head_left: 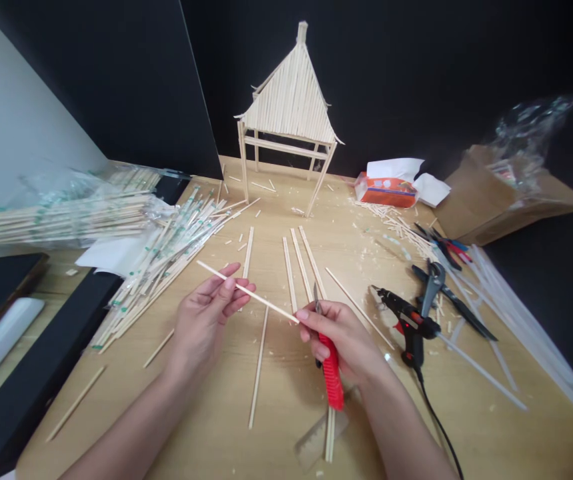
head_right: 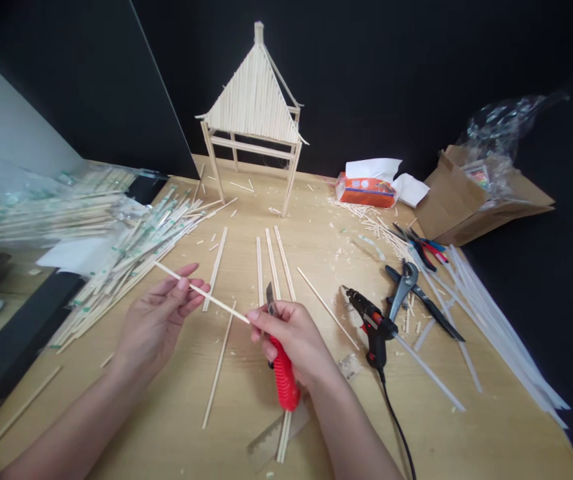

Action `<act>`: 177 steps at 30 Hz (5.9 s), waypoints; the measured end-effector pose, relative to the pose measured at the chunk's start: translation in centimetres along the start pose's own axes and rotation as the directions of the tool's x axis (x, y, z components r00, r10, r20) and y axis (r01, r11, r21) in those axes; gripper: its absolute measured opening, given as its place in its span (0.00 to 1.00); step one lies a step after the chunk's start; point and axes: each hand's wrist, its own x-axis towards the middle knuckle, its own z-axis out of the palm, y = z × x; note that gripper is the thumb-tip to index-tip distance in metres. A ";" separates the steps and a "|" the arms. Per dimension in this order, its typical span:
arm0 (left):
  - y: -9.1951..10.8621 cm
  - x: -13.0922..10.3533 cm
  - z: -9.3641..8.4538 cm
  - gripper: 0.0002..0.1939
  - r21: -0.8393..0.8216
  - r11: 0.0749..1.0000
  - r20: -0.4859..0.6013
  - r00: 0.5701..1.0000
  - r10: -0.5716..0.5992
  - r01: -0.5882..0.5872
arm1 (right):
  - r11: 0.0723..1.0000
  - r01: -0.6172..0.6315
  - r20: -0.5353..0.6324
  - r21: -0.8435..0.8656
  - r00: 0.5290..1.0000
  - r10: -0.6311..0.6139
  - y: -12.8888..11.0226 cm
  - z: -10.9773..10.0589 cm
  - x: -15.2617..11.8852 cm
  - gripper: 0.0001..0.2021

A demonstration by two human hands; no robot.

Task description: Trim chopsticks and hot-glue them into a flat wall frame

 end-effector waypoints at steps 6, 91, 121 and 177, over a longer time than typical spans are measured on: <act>-0.6 0.0 0.0 0.22 0.109 0.981 0.131 0.976 -0.174 0.160 | 0.996 0.027 0.021 -0.087 0.999 -0.025 -0.1 -0.4 0.0 0.12; -1.7 -0.1 -0.2 0.11 -0.193 0.898 0.315 0.892 -0.325 0.395 | 0.773 0.047 0.144 -0.633 0.988 0.058 1.7 1.3 -0.7 0.16; -1.6 -3.9 1.7 0.13 0.489 0.866 0.565 0.794 -0.225 -0.103 | 0.760 0.185 0.128 -0.623 0.983 -0.134 0.7 0.2 -1.2 0.17; -2.0 -3.7 0.8 0.11 0.554 0.782 0.579 0.807 -0.116 -0.286 | 0.708 0.242 0.114 -0.664 0.968 -0.224 1.5 0.7 -1.4 0.17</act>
